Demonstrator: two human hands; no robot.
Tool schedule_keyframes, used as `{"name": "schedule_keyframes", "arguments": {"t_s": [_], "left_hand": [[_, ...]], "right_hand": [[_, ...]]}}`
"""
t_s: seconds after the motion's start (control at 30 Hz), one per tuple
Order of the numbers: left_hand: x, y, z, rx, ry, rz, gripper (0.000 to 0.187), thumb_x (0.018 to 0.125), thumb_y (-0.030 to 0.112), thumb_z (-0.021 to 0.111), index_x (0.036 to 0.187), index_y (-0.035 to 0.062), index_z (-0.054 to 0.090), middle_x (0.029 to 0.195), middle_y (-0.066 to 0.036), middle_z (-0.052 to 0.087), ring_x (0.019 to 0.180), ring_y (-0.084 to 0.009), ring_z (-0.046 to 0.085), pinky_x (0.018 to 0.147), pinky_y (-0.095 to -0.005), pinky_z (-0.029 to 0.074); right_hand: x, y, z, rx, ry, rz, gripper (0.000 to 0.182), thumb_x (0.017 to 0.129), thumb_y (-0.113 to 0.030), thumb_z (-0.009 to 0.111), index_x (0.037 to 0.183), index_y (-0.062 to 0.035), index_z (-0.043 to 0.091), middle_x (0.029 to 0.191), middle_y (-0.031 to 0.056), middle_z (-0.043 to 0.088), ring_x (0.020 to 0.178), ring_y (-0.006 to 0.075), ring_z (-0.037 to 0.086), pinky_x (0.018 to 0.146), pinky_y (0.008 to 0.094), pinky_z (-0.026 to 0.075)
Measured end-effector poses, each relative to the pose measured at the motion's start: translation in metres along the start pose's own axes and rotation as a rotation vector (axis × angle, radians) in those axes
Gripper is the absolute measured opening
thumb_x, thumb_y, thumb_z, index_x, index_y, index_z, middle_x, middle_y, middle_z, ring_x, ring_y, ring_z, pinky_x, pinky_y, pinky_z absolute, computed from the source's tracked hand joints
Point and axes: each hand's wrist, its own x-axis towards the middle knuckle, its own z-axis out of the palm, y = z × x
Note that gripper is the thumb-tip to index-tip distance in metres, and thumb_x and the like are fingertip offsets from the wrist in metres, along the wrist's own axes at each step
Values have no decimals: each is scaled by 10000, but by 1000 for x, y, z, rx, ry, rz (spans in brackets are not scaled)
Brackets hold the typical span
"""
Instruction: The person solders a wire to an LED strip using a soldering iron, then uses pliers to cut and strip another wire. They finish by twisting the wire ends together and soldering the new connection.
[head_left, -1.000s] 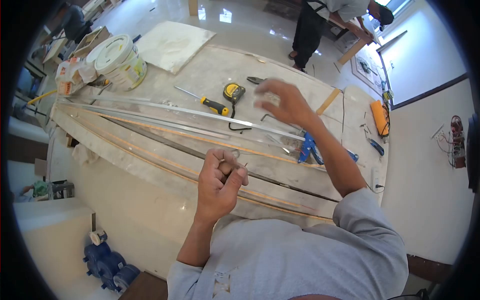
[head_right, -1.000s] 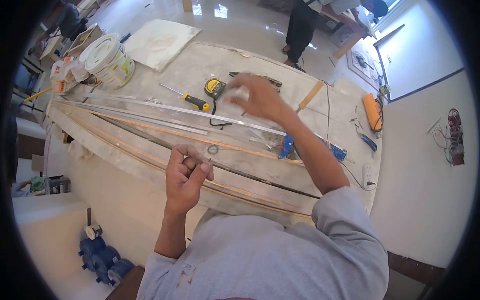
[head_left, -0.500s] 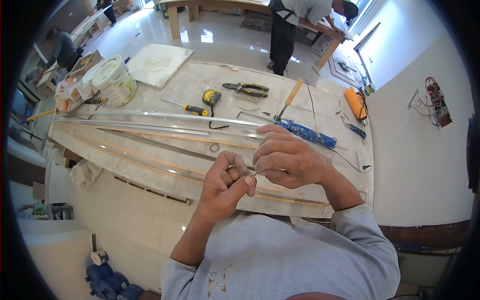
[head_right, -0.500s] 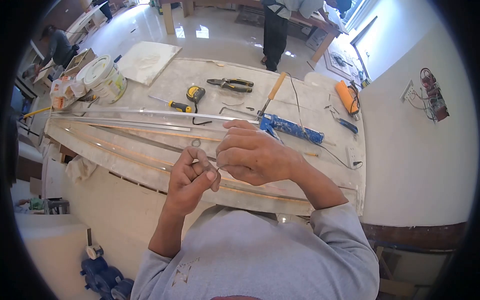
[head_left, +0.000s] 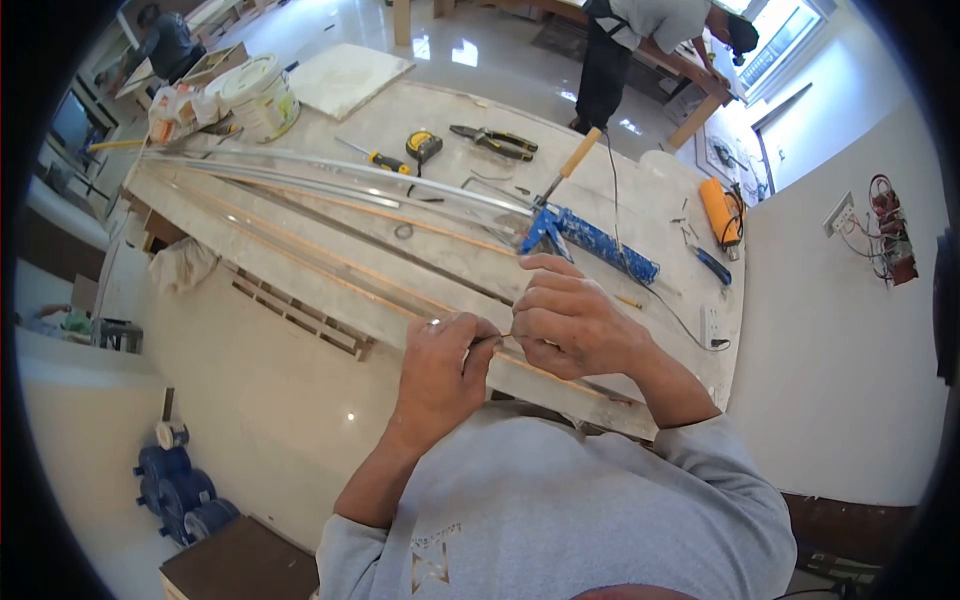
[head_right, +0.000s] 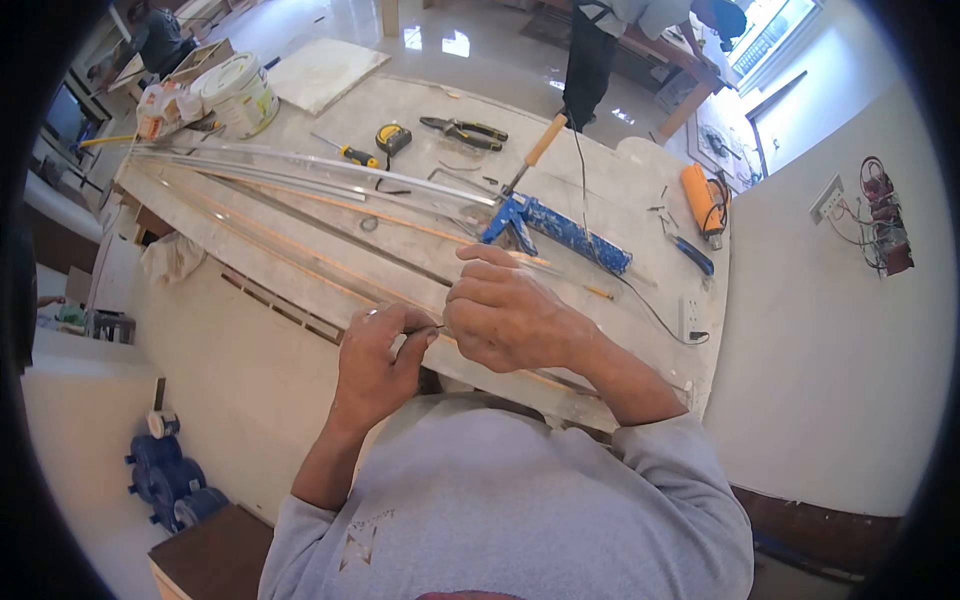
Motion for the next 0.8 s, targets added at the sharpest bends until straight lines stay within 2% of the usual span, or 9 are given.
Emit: {"name": "schedule_keyframes", "arguments": {"t_s": [0.2,0.3,0.37,0.4,0.47,0.5,0.6,0.67,0.8], "left_hand": [[-36,23,47,173,58,-31,99,825,54,680,886,97,615,803,-27,652,773,-220,598,792,-390,316],[-52,30,67,218,69,-74,112,817,48,677,875,109,604,798,-15,644,768,-211,592,782,-387,293],[-65,32,80,224,57,-121,115,813,50,675,873,116,602,803,-12,643,773,-212,588,782,-390,291],[-70,33,86,234,51,-153,119,809,52,673,870,124,601,807,-10,641,779,-213,584,782,-392,288],[-82,32,99,252,44,-158,122,805,54,673,869,129,601,809,-7,640,787,-212,583,781,-397,284],[-88,31,106,263,32,-154,124,801,57,672,868,134,601,810,-3,639,795,-212,581,780,-402,280],[-103,29,125,266,-10,-178,117,801,76,674,870,137,601,807,0,637,808,-212,584,784,-410,279],[-109,28,135,286,-40,-200,106,806,81,669,866,137,601,813,-2,641,816,-208,589,788,-414,282],[-119,22,150,329,-135,-261,61,825,97,653,870,134,633,817,-23,663,818,-205,605,814,-425,292]], "right_hand": [[-53,-6,11,118,3,49,189,667,0,667,788,-79,545,764,49,547,738,261,557,997,487,463],[-77,-11,20,159,33,74,192,656,-1,665,784,-81,547,750,60,541,740,278,560,920,471,483],[-90,-14,27,198,80,101,189,650,0,661,780,-79,548,740,82,540,737,302,557,805,450,482],[-97,-15,29,206,75,96,189,650,0,661,780,-79,548,740,82,540,737,302,557,805,450,482],[-114,-19,38,248,54,187,191,639,-4,663,777,-73,550,731,100,544,726,323,551,724,439,463],[-123,-21,43,255,54,186,191,639,-4,663,777,-73,550,731,100,544,726,323,551,724,439,463],[-151,-32,56,327,34,359,175,637,-15,659,767,-68,556,736,115,556,744,337,558,694,436,462],[-164,-39,63,325,-34,591,168,636,12,642,774,-59,578,726,114,569,738,345,584,758,436,506],[-180,-35,77,335,46,513,140,642,-8,647,758,-53,584,721,128,570,747,355,581,693,456,473]]}}
